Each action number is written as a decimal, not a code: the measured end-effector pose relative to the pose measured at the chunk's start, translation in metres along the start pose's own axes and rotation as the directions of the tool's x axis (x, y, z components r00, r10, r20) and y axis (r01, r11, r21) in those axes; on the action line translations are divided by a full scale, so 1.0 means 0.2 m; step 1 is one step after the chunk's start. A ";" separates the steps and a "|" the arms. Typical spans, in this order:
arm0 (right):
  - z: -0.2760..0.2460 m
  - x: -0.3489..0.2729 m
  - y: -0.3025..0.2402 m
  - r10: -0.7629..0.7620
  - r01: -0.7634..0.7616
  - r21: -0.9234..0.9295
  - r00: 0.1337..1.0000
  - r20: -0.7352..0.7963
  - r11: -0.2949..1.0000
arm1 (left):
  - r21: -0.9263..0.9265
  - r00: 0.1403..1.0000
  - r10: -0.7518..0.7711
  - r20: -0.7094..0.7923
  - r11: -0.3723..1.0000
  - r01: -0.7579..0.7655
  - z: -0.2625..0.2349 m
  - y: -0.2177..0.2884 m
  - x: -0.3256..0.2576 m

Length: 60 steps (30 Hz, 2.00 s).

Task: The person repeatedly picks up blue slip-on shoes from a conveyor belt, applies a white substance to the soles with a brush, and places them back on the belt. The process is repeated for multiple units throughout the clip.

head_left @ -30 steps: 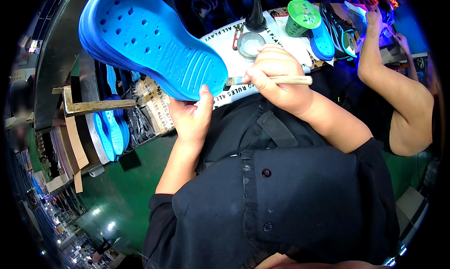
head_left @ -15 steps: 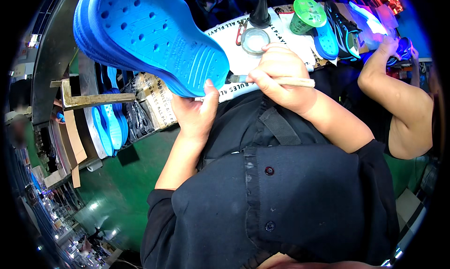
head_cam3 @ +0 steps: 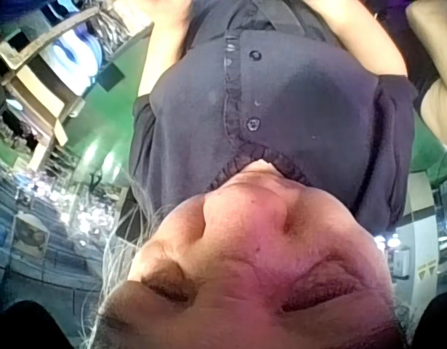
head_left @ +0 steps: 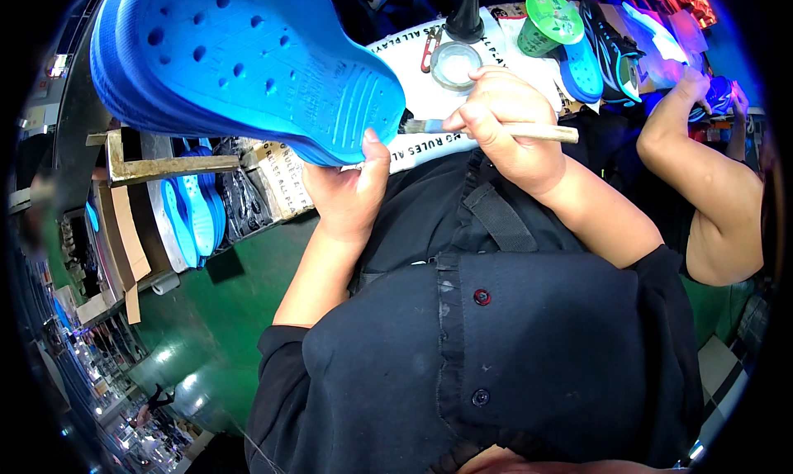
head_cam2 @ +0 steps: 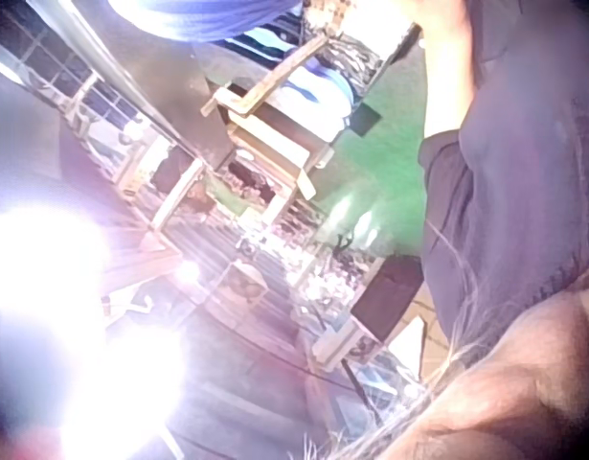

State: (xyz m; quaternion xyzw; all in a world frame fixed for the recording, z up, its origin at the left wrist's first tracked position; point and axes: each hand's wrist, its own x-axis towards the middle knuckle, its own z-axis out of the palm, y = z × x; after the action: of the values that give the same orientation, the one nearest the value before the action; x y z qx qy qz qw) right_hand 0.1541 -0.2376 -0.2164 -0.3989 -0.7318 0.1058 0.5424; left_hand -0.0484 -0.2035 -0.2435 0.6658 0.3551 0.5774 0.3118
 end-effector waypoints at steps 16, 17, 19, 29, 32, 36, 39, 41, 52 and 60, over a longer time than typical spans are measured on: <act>-0.17 -0.14 0.05 0.208 -0.220 -0.049 0.960 -0.185 0.974 | -0.062 0.957 -0.220 0.187 0.970 0.235 -0.08 0.27 0.24; -0.19 -0.16 0.05 0.213 -0.229 -0.072 0.961 -0.176 0.971 | -0.189 0.955 -0.224 0.194 0.947 0.260 -0.10 0.29 0.25; -0.24 -0.18 0.06 0.238 -0.256 -0.097 0.957 -0.165 0.962 | -0.340 0.771 -0.371 0.518 0.737 0.584 -0.03 0.49 0.37; -0.45 -0.27 0.09 0.347 -0.364 0.006 0.882 -0.319 0.931 | -0.452 0.565 -0.116 0.817 0.481 0.752 1.25 0.81 1.23; -0.51 -0.28 0.09 0.422 -0.435 0.025 0.854 -0.304 0.900 | -0.437 0.444 0.060 0.894 0.331 0.836 1.43 0.85 1.33; -0.49 -0.31 0.13 0.494 -0.487 0.097 0.827 -0.269 0.868 | -0.382 0.396 0.028 0.918 0.334 0.862 1.20 0.79 1.04; -0.45 -0.31 0.14 0.549 -0.552 0.057 0.803 -0.231 0.832 | -0.312 0.410 -0.151 0.899 0.436 0.844 0.85 0.37 0.77; -0.40 -0.39 0.21 0.580 -0.575 0.091 0.790 -0.197 0.813 | -0.200 0.416 -0.432 0.800 0.462 0.864 0.51 0.09 0.55; -0.02 -0.17 0.23 0.684 -0.666 0.343 0.725 0.087 0.662 | -0.655 -0.083 -0.863 -0.499 0.312 0.688 -1.69 -0.67 -0.65; 0.13 -0.13 0.19 0.704 -0.707 0.237 0.701 0.111 0.666 | -0.702 0.033 -0.894 -0.447 0.374 0.606 -1.99 -0.90 -0.30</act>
State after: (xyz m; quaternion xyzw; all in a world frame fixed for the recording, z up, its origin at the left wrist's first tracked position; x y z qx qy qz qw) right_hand 0.1520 -0.2242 -0.2665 -0.5750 -0.5024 0.4047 0.5032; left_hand -0.4669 -0.1519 -0.3687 -0.0306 0.6497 0.5901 0.4782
